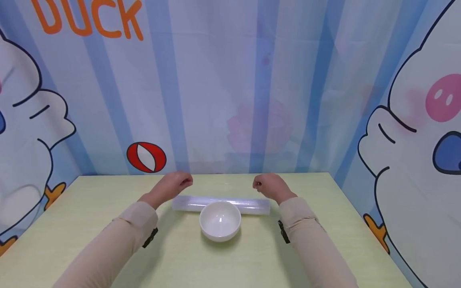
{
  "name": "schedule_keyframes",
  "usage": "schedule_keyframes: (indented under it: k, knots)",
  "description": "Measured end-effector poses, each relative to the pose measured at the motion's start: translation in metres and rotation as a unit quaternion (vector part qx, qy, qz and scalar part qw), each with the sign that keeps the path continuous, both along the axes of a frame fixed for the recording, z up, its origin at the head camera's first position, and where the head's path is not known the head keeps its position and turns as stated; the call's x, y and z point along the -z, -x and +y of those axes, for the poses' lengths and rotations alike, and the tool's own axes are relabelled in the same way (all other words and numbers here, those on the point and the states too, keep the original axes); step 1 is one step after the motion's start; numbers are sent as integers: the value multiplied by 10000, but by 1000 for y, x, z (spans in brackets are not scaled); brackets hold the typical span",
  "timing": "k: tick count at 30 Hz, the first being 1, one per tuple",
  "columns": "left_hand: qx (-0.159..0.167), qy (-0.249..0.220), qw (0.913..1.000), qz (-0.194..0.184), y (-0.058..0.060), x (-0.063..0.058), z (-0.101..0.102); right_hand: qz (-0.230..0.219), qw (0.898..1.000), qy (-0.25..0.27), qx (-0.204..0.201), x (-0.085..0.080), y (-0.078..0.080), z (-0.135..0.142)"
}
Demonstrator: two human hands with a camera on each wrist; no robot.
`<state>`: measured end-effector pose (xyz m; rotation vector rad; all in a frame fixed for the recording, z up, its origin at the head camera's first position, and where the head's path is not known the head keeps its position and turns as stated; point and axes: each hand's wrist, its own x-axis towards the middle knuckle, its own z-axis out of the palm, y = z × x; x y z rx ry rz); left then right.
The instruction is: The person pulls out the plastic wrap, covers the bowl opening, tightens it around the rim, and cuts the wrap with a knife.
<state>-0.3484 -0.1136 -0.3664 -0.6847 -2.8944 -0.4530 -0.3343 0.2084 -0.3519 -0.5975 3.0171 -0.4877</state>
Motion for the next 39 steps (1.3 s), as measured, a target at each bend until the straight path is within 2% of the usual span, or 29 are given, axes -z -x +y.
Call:
schedule_keyframes:
  k: [11, 18, 32, 39]
  knots:
    - [133, 140, 9997, 140, -5, -14, 1, 197, 9989, -397, -157, -19, -9, -1]
    - [200, 99, 9992, 341, -6, -17, -1, 210, 9992, -302, -130, -23, -10, -1]
    - [67, -65, 9980, 620, -7, -27, -2, 621, 9981, 8, -50, -29, -8, -2]
    - [121, -195, 9953, 943, -7, -33, -3, 893, 9959, 156, 77, -35, -7, -1]
